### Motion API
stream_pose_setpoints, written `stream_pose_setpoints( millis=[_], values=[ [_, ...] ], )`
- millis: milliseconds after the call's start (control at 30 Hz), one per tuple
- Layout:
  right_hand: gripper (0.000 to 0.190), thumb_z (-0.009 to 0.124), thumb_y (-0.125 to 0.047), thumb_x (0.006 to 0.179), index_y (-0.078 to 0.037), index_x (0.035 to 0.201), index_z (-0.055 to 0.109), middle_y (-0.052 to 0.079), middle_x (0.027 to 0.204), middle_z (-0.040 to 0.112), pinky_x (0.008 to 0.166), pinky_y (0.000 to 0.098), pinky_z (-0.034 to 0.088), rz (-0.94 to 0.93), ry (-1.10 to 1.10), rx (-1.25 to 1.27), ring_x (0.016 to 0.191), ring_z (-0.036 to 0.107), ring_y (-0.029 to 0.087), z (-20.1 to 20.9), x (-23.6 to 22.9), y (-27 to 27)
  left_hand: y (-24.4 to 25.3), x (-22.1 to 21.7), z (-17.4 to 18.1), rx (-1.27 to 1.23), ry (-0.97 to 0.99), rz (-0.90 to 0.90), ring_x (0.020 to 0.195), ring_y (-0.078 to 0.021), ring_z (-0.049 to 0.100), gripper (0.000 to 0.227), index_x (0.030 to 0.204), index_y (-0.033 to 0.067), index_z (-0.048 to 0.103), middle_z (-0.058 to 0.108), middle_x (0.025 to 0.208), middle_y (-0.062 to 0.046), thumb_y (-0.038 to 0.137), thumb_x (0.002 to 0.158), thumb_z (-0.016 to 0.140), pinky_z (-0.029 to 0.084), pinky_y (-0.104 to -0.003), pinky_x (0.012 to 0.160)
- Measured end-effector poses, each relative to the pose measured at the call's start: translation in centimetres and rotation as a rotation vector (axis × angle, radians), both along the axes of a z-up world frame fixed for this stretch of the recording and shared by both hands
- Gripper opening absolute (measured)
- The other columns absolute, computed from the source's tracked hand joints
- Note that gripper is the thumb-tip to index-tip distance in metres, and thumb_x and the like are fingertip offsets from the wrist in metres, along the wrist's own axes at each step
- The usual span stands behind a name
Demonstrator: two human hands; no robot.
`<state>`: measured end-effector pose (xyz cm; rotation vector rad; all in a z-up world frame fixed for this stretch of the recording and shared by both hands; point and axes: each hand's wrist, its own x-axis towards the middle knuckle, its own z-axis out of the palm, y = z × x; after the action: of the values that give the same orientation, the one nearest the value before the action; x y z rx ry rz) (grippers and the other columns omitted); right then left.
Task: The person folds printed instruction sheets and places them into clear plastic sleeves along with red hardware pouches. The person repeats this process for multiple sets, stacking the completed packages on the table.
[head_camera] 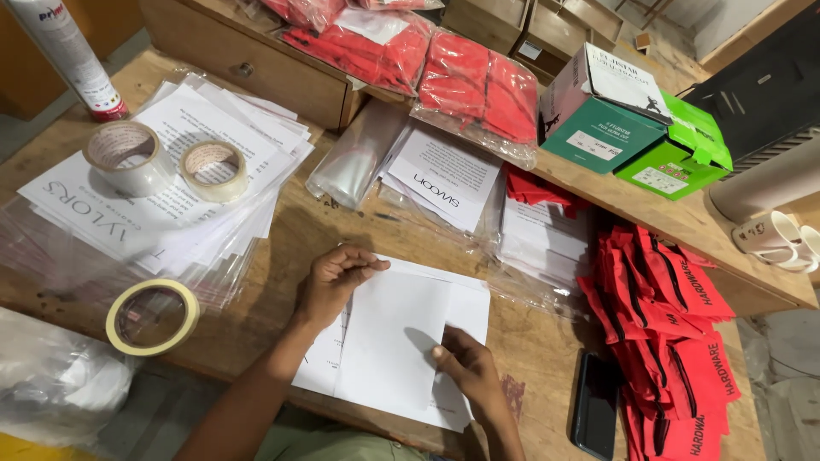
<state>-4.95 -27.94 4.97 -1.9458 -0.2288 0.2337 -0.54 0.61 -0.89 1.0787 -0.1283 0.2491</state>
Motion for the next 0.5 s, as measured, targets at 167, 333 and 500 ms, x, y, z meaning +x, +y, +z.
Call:
stream_pose_setpoints(
  millis=[167, 333, 500],
  values=[
    [0.043, 0.069, -0.023, 0.103, 0.018, 0.088, 0.068, 0.02, 0.066, 0.063, 0.05, 0.0312, 0.049, -0.021, 0.26, 0.034, 0.054, 0.06, 0.02, -6.5, 1.8, -0.8, -0.3, -1.1, 3.2, 0.45, 0.075, 0.259, 0.107, -0.0244, 0.072, 0.03, 0.127, 0.0062, 0.066, 0.075, 0.119, -0.01, 0.002, 0.098, 0.067, 0.06, -0.034, 0.091],
    [0.024, 0.064, -0.015, 0.098, 0.009, 0.101, 0.068, 0.014, 0.075, 0.072, 0.056, 0.0313, 0.057, -0.242, 0.318, 0.347, 0.061, 0.068, 0.019, -2.8, 2.1, 2.6, -4.1, -4.2, 7.8, 1.025, -0.336, 0.306, 0.138, -0.0363, 0.051, 0.043, 0.127, 0.0056, 0.064, 0.064, 0.135, -0.017, 0.007, 0.085, 0.074, 0.043, -0.046, 0.112],
    [0.021, 0.057, -0.003, 0.094, 0.002, 0.114, 0.061, 0.012, 0.087, 0.074, 0.062, 0.0303, 0.06, -0.216, 0.312, 0.452, 0.07, 0.072, 0.016, -3.5, 0.6, 2.7, -8.4, -7.9, 5.1, 1.179, -0.378, -0.074, 0.139, -0.0351, 0.049, 0.059, 0.14, -0.0045, 0.054, 0.054, 0.146, -0.02, 0.016, 0.088, 0.073, 0.036, -0.047, 0.116]
  ],
)
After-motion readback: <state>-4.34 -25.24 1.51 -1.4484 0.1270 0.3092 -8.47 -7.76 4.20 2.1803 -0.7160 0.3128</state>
